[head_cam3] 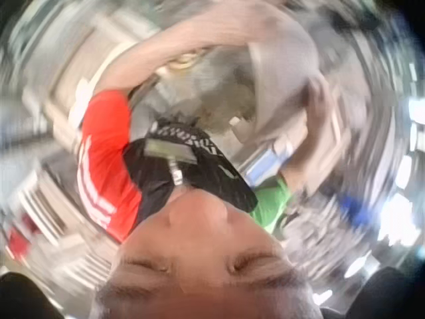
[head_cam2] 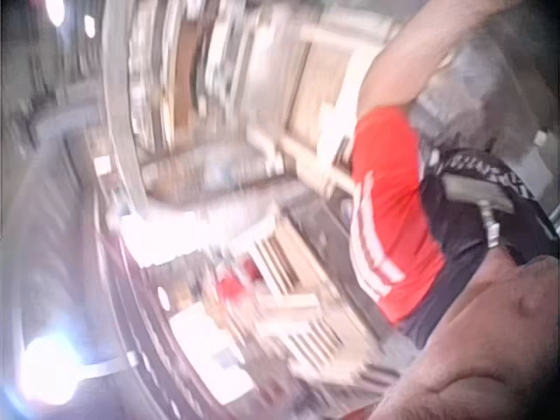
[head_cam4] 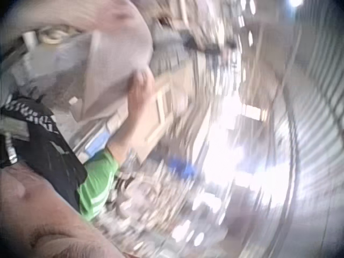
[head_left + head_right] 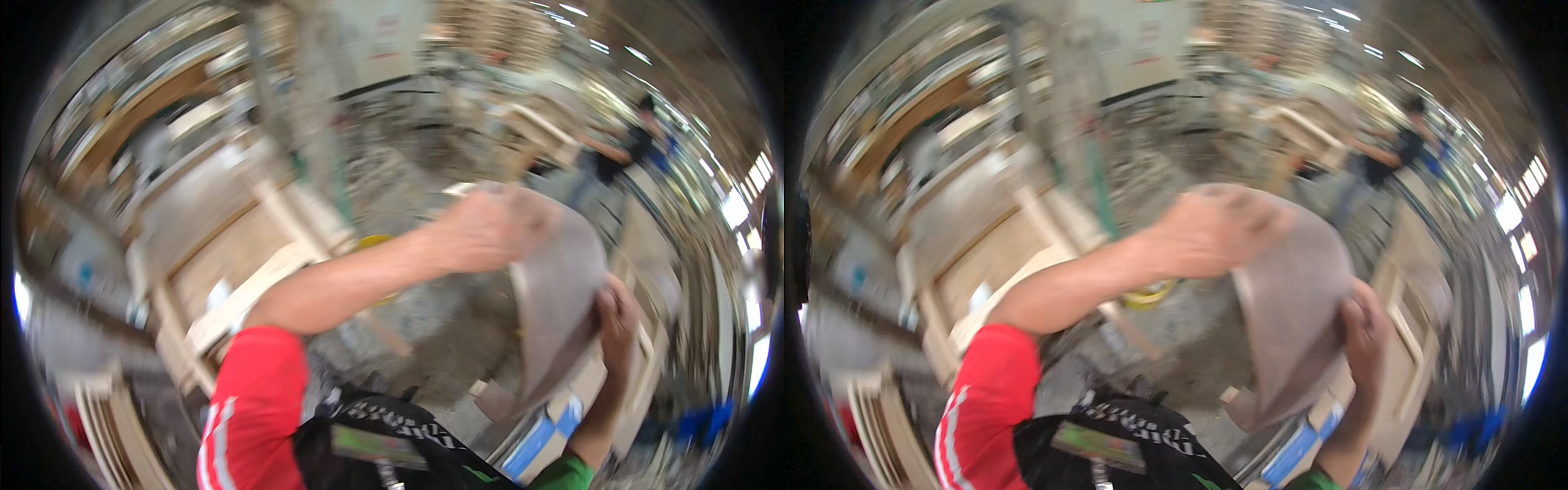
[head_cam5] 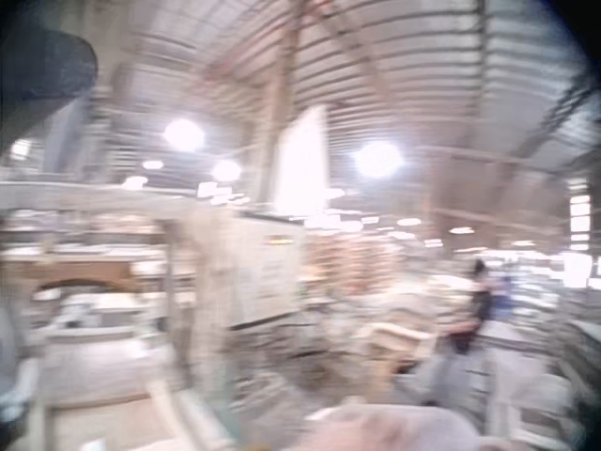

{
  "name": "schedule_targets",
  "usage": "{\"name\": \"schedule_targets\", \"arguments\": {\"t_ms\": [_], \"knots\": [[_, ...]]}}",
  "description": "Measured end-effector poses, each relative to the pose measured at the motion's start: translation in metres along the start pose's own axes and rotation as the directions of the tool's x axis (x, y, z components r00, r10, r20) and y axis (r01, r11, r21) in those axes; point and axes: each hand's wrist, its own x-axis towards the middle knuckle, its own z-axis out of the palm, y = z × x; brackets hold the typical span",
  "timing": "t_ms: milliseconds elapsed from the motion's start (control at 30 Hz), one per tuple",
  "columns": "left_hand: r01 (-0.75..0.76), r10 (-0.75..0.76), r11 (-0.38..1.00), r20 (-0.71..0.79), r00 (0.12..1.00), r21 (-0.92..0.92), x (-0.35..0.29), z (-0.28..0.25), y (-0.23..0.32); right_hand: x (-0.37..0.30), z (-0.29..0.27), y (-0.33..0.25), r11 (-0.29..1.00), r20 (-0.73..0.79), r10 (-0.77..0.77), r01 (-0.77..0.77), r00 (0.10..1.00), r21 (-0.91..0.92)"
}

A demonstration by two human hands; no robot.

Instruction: The person repeatedly picks up unfinished wooden chair frames, places them on a workbench, and sands the surfaces with a white pad. The person flips and repositions the chairs to access different sides, then returns them to a stack after sanding.

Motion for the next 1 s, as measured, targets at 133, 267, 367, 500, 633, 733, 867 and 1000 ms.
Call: {"name": "schedule_targets", "arguments": {"t_ms": [133,267,367,500,633,733,867,1000], "knots": [[0.276,-0.282,0.959,0.168,0.945,0.055,-0.067,-0.034,-0.03,-0.015,0.028,0.046,0.999,0.05,0.024,-0.026,0.998,0.046],[0.532,-0.586,0.797,0.149,0.796,0.287,-0.149,-0.097,-0.053,-0.023,0.086,0.085,0.975,0.302,-0.066,-0.003,0.951,0.222],[0.686,-0.8,0.577,0.14,0.583,0.443,-0.213,-0.135,-0.047,-0.018,0.142,0.074,0.96,0.43,-0.037,-0.087,0.902,0.265],[0.768,-0.925,0.289,-0.039,0.377,0.571,-0.275,-0.183,-0.034,0.021,0.211,0.065,0.997,0.394,-0.03,0.001,0.919,0.074],[0.776,-0.928,0.106,-0.218,0.301,0.622,-0.321,-0.213,-0.037,0.099,0.292,0.037,0.978,0.392,0.13,-0.054,0.911,-0.199],[0.779,-0.887,0.073,-0.316,0.336,0.623,-0.357,-0.232,-0.057,0.166,0.345,0.033,0.968,0.437,-0.131,0.21,0.89,-0.137],[0.76,-0.868,0.021,-0.366,0.337,0.65,-0.418,-0.277,-0.083,0.208,0.437,-0.077,0.877,0.305,-0.434,0.475,0.847,-0.07],[0.779,-0.941,-0.094,-0.311,0.135,0.62,-0.487,-0.327,-0.121,0.239,0.517,-0.151,0.788,0.279,-0.578,0.614,0.767,-0.057]]}}
